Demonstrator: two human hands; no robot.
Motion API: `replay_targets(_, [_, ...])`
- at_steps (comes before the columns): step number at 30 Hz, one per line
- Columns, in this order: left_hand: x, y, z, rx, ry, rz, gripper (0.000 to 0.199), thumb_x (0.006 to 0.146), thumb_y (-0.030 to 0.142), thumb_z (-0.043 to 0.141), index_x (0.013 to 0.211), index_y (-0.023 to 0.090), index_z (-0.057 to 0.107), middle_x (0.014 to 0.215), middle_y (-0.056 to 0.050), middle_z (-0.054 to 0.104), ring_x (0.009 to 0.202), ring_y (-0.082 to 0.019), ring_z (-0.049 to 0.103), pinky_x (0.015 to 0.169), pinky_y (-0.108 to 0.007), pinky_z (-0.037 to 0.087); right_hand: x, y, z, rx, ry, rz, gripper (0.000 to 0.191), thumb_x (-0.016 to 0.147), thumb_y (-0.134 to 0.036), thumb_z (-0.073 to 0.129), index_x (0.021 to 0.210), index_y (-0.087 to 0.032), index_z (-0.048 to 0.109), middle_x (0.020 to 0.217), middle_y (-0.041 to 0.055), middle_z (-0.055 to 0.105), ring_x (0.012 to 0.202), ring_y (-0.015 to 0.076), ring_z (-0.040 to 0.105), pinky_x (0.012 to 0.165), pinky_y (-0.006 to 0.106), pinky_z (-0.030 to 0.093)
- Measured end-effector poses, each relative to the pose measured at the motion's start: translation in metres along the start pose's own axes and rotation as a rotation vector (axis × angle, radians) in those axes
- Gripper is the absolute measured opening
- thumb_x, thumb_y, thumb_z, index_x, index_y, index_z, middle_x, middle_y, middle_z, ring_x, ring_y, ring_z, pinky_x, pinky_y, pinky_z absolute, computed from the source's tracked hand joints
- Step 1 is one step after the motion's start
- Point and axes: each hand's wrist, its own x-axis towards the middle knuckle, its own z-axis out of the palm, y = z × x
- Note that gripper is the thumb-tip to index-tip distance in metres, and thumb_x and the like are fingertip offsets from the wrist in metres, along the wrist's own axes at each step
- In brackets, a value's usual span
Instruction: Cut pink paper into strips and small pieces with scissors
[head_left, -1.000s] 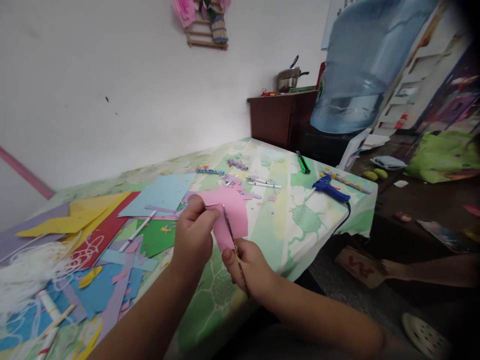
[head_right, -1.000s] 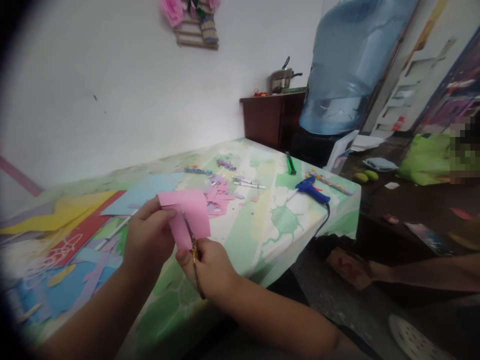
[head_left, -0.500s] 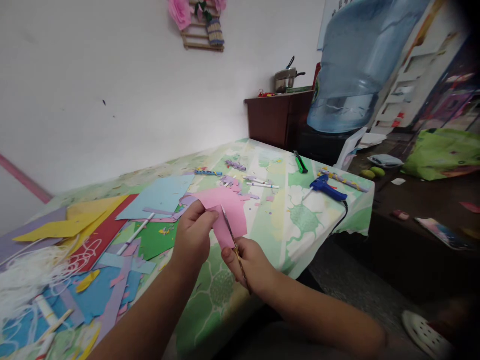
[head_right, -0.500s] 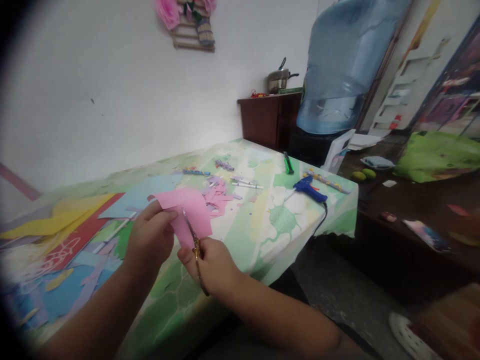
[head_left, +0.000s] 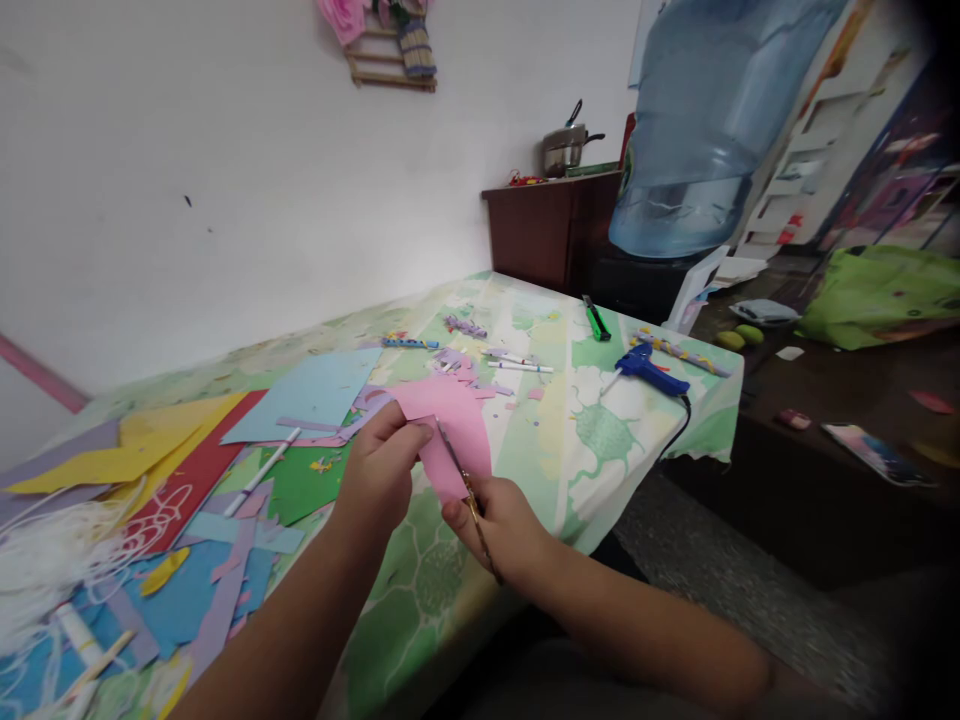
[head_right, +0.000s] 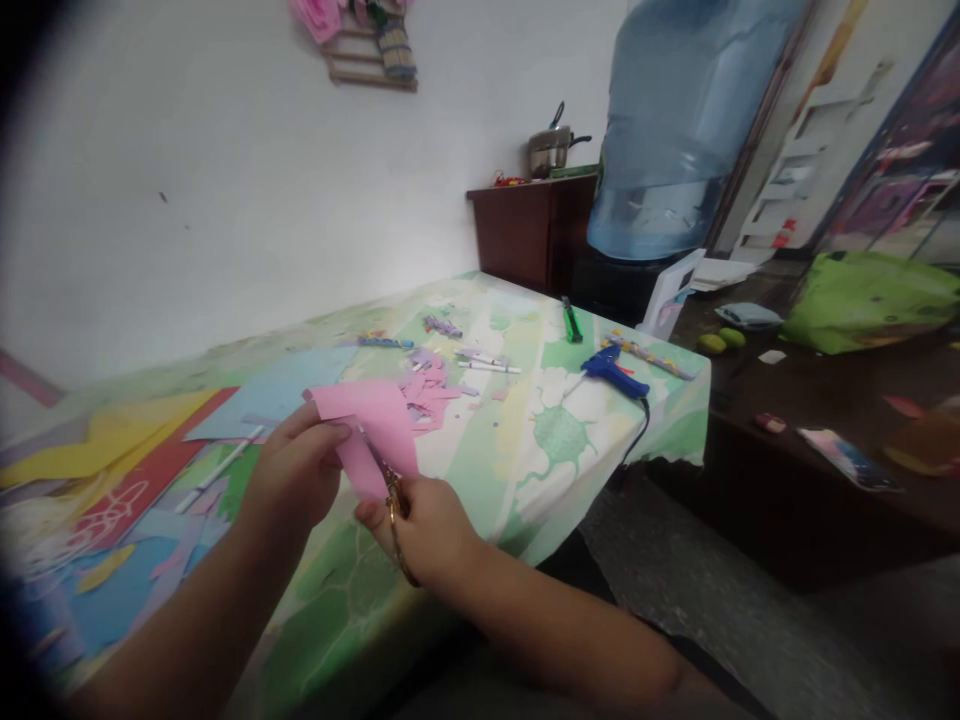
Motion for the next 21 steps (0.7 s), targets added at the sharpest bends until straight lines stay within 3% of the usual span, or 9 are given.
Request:
replay_targets(14, [-0.001,-0.002,-0.005,0.020,0.013,0.033,0.011,0.056,0.013,0.050,0.062,0.018,0.057,0.054,0.004,0.051,0.051,-0.010,0.043,0.050,-0.023,0.032,-0.003,0.002,0.004,0.046,0.021,0.036,0.038,0.070,-0.051,0.037,0.059,-0.016,0.043,0.047,-0.0036,0.036,0.042,0.0056,0.030,0.037,0.018,0.023])
replay_targets(21, [-0.003,-0.002,-0.007,0.093,-0.005,0.082,0.008,0.058,0.013,0.049,0.060,0.018,0.056,0.054,0.004,0.049,0.055,-0.011,0.045,0.052,-0.023,0.033,0.000,0.014,0.011,0.160,-0.021,0.138,0.040,0.067,-0.055,0.038,0.067,-0.017,0.047,0.044,-0.0053,0.035,0.035,0.0054,0.033,0.035,0.018,0.028])
